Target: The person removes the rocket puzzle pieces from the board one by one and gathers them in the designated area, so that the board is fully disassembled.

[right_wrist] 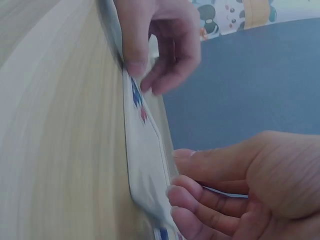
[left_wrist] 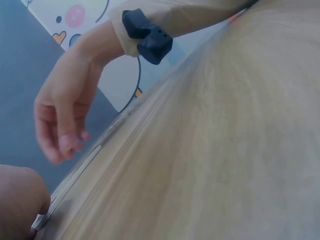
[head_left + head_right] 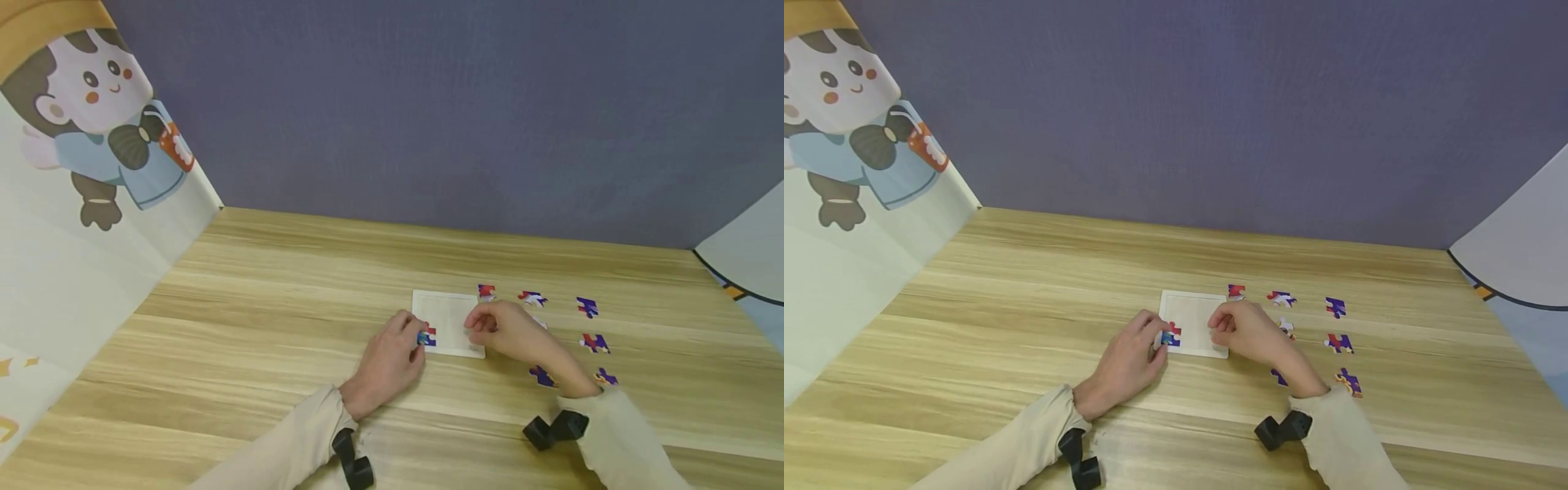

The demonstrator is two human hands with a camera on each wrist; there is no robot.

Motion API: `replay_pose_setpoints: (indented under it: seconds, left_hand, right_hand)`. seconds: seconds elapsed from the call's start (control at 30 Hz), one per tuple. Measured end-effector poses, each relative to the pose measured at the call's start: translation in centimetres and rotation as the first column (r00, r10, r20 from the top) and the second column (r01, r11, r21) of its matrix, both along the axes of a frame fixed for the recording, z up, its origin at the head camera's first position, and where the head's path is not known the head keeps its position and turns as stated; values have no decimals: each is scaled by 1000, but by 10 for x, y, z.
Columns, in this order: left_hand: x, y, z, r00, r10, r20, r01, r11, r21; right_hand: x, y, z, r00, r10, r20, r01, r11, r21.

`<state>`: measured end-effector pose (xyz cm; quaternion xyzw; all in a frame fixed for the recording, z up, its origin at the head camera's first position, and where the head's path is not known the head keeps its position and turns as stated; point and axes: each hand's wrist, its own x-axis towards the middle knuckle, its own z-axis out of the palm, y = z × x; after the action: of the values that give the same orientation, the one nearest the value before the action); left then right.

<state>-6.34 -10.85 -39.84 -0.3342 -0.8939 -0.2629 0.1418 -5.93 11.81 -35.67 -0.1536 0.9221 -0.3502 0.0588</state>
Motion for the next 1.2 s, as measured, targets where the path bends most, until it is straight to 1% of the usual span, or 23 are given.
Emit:
replay_pose_setpoints:
  seconds: [0.1,0.23,0.43,0.57,0.73,0.9,0.97,1.1,1.2]
  left_hand:
    - [0,0,0,1000,1,2,-1,1000,-7]
    - [-1,0,1,1000,-8,8,9,1000,-9]
    - [-2,-1,0,1000,-23,21,23,1000,-3]
    - [-2,0,0,999,-30,27,30,1000,7]
    - [-4,-2,0,998,-37,57,35,999,23]
    - [-9,-6,-2,1000,2,22,-2,1000,-15]
    - [-11,-7,-2,1000,15,23,-14,999,-34]
    - [-14,-10,-2,999,12,45,-8,997,-75]
    - [-15,-10,-3,999,0,44,5,995,-102]
  right_hand:
    - [-6,-11,-2,1000,24,-2,-24,999,-23]
    - [-12,-23,-6,997,82,-12,-82,996,-41]
    - [-15,-38,-11,992,121,-26,-122,992,-21]
    - [-16,-45,-14,993,117,-33,-118,993,-13]
    - [-16,-49,-14,996,83,-15,-83,996,-10]
    - [-15,-51,-13,997,73,1,-73,997,-14]
    - [-14,-51,-13,998,69,6,-69,997,-17]
    - [-13,-51,-14,998,56,-36,-57,998,-24]
    - [-12,-51,-15,995,42,-95,-46,998,-38]
